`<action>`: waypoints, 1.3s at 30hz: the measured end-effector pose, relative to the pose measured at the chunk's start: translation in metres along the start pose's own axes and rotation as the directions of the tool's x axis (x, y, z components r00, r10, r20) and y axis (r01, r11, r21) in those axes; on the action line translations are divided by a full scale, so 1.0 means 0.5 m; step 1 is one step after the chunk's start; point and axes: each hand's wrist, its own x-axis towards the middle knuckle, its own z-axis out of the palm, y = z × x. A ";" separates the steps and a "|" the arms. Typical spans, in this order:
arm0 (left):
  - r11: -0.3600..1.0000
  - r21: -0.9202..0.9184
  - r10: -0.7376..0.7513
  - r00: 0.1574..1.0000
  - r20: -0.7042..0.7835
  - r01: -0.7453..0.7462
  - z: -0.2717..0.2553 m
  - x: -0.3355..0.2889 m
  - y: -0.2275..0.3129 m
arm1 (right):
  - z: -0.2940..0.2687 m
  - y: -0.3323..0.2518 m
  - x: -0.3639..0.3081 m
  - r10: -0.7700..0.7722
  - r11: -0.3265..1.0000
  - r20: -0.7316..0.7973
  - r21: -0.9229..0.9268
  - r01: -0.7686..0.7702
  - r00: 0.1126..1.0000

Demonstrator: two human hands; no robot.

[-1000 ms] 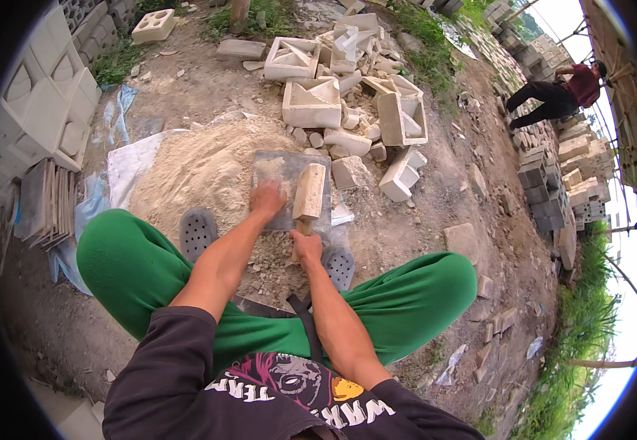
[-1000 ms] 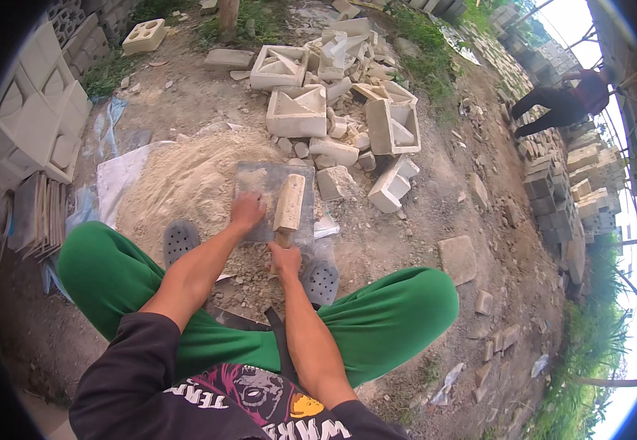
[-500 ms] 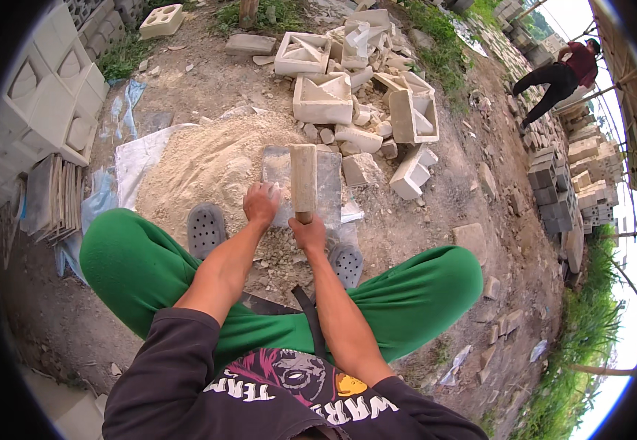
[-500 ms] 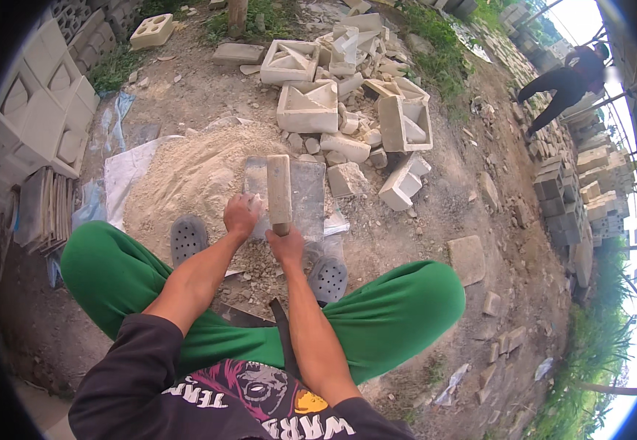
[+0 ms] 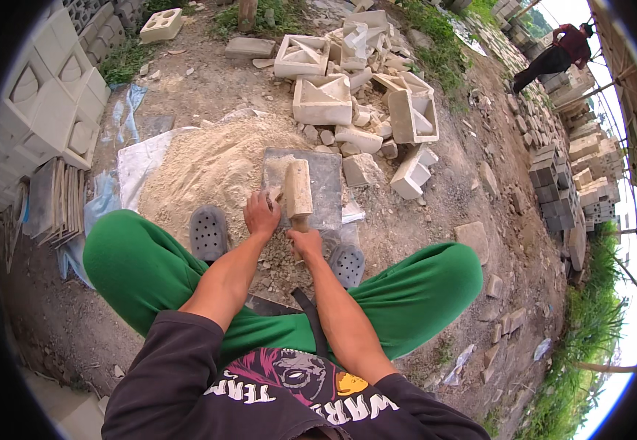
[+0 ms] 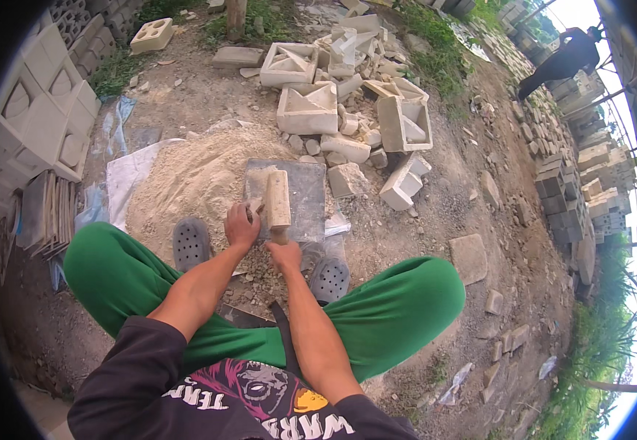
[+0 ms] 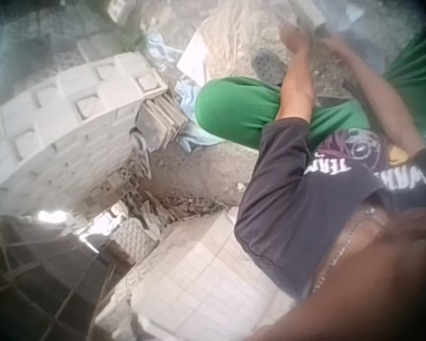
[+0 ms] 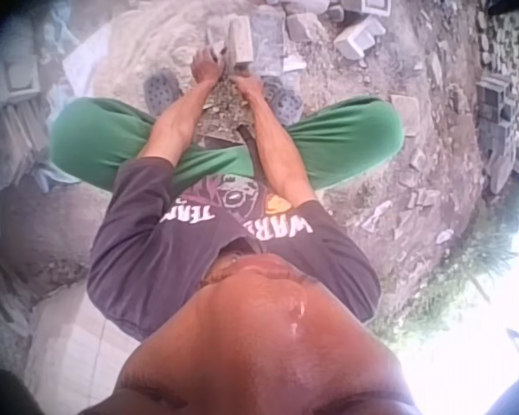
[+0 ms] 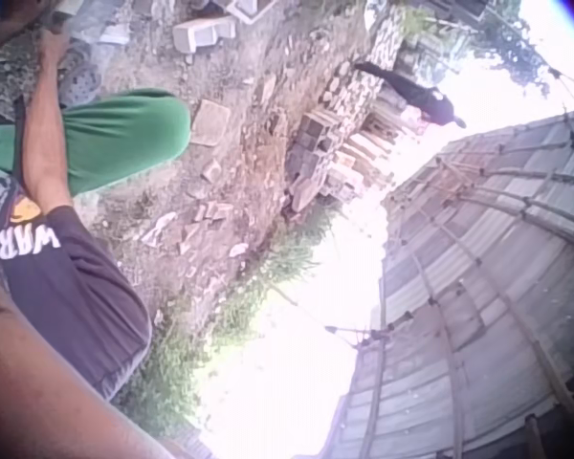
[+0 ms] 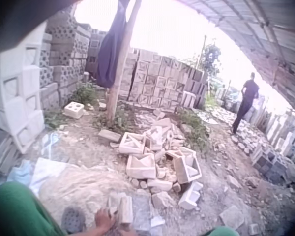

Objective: The person shapes blocks of material using a tool. They rub the tool against the surface of a block placed on a flat stone, causing dust to accumulate, then move the shaped pieces aside into a pile of similar blocks.

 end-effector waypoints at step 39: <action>0.976 -0.207 -0.069 0.997 -0.029 0.061 0.034 0.042 0.000 | 0.005 0.011 0.019 0.009 0.977 0.031 0.212 -0.015 0.999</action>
